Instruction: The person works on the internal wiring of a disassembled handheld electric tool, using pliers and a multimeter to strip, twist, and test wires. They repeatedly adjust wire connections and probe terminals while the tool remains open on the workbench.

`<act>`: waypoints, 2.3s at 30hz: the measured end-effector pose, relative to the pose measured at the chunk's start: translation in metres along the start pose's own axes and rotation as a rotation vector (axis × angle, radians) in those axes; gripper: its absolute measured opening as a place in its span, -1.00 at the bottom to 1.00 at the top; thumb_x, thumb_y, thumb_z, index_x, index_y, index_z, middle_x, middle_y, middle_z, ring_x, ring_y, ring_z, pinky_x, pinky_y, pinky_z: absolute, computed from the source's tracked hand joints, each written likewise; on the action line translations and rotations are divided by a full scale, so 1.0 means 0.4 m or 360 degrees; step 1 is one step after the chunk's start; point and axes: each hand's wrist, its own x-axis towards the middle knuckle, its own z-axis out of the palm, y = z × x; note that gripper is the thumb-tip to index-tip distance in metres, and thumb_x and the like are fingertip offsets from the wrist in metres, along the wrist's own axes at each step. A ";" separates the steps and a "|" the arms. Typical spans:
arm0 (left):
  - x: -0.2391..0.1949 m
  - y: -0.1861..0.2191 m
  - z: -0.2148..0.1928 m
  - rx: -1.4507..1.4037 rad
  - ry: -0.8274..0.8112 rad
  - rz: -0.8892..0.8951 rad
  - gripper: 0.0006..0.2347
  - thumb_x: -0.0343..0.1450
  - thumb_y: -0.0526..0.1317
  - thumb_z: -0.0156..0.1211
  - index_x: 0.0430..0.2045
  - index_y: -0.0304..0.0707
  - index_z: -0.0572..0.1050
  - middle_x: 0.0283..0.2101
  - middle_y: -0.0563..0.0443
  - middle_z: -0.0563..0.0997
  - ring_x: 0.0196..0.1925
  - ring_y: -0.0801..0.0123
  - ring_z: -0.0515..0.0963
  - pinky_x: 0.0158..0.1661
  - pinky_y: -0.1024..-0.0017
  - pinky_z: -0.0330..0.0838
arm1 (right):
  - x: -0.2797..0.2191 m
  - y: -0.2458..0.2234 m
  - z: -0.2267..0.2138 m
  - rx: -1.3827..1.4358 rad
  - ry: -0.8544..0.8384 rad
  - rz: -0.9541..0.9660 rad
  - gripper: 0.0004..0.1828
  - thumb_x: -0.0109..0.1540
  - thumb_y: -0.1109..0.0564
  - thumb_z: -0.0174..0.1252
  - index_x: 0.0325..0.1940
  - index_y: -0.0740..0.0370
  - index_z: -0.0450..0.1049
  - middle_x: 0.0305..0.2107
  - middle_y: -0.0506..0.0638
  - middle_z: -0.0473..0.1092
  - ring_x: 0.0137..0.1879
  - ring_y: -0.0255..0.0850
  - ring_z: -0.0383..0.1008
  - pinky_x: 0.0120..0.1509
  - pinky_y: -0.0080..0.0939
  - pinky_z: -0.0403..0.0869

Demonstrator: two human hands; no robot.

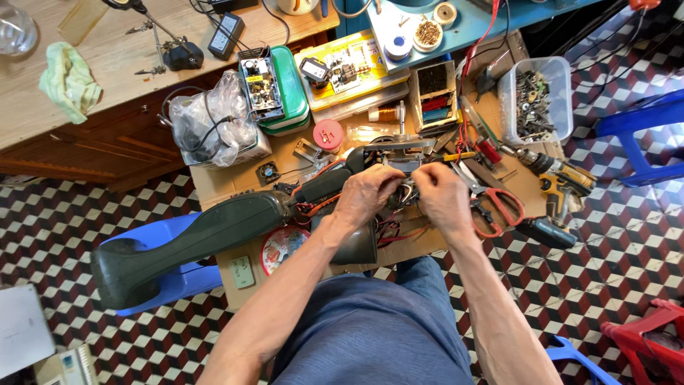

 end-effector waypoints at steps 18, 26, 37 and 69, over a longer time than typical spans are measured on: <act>-0.461 -0.211 -0.013 0.0200 0.0333 -0.1104 -0.63 0.45 -0.20 0.13 0.11 -0.44 0.44 0.15 -0.35 0.52 0.19 -0.10 0.50 0.17 0.17 0.35 | -0.298 0.210 0.228 -0.0155 -0.0920 0.0437 -0.48 0.15 -0.14 0.28 0.05 0.26 0.56 -0.22 0.17 0.58 -0.11 -0.07 0.61 0.01 -0.11 0.53; -0.511 -0.269 -0.049 -0.1272 0.1350 -0.1820 -0.55 0.43 -0.06 0.21 0.14 -0.41 0.49 -0.09 -0.09 0.62 -0.16 0.35 0.59 -0.08 0.34 0.50 | -0.179 0.182 0.026 0.0273 -0.0187 0.0616 -0.55 0.31 -0.11 0.16 0.08 0.29 0.57 -0.21 0.04 0.59 -0.11 -0.25 0.52 0.04 -0.23 0.46; -0.623 -0.502 -0.223 -0.1835 0.2565 -0.1560 -0.18 0.37 0.30 0.30 0.20 -0.33 -0.02 0.01 -0.17 0.16 -0.07 0.05 0.10 -0.10 0.19 0.04 | 0.110 0.292 0.062 0.0986 -0.0705 0.0973 -0.54 0.29 -0.10 0.13 0.19 0.17 0.45 -0.03 0.00 0.51 -0.01 -0.13 0.53 0.06 0.00 0.47; -0.764 -0.609 -0.555 -0.1983 0.2693 -0.1451 -0.32 0.23 0.36 0.14 0.12 -0.04 0.44 0.18 -0.02 0.46 0.21 0.09 0.45 0.19 -0.13 0.34 | 0.109 0.269 0.074 0.0894 -0.0251 0.1102 -0.52 0.34 -0.10 0.12 0.26 0.19 0.38 -0.06 -0.02 0.48 -0.07 -0.22 0.54 -0.07 -0.08 0.54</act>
